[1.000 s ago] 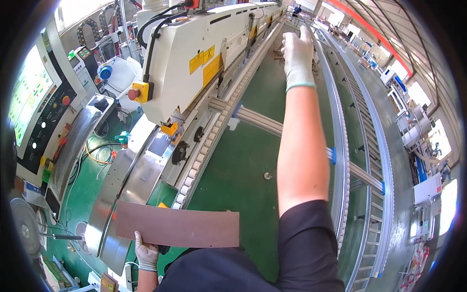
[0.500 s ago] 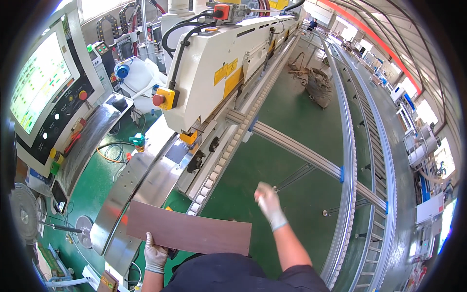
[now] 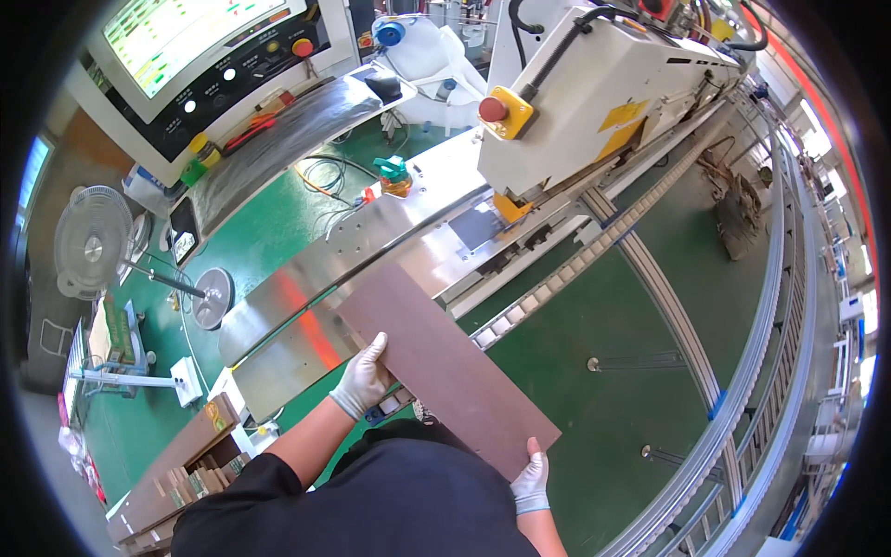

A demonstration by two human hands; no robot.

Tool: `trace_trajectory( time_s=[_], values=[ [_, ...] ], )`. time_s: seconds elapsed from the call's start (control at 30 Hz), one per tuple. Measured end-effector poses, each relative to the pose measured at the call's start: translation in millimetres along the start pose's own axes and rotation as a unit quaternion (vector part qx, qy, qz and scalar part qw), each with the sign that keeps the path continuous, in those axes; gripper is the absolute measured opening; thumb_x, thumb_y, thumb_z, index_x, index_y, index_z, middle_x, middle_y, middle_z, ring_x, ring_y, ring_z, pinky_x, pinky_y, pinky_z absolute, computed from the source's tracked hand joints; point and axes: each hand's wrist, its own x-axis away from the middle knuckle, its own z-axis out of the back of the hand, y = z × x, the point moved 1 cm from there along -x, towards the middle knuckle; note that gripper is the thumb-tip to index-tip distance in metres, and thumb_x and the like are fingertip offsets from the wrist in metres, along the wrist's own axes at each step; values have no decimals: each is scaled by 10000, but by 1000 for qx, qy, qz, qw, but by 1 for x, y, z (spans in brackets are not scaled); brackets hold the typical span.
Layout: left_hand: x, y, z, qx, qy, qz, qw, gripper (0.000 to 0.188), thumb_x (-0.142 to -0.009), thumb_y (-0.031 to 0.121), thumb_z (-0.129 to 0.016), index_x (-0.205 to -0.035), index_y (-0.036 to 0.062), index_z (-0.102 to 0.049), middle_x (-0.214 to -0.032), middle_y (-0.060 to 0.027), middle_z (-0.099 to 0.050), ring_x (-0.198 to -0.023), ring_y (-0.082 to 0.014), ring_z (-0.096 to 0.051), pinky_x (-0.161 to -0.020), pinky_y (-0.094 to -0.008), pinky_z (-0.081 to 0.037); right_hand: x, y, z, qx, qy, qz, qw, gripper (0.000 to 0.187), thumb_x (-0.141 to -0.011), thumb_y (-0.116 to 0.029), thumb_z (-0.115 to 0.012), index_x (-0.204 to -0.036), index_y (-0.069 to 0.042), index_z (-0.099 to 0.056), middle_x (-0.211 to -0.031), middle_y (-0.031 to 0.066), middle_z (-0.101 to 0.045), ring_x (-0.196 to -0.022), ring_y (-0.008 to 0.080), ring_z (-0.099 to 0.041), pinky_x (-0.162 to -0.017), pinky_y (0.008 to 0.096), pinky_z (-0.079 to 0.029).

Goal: The person takes wood panels one at a time from a stack and feeds them into a processing machine while wearing gloves.

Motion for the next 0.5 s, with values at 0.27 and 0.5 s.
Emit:
trace_trajectory(
  time_s=[0.27, 0.5],
  values=[
    [0, -6, -32, -103, -7, -1, 995, 459, -1094, 366, -567, -1441, 79, -481, -1447, -141, -590, -1291, -309, -613, -1105, -511, -483, 5, -1, -26, -31, 74, 51, 995, 567, -985, -434, -688, -1341, -1, -608, -1296, 140, -650, -1192, 290, -623, -1059, 450, -503],
    [-20, -32, -56, -135, 53, -29, 989, 400, -1130, 358, -458, -1298, 32, -617, -1219, -143, -723, -1089, -265, -719, -957, -428, -580, -44, -18, -11, 68, 163, 145, 974, 508, -981, -364, -683, -1352, -26, -606, -1306, 154, -654, -1223, 307, -621, -1092, 495, -497]
  ],
)
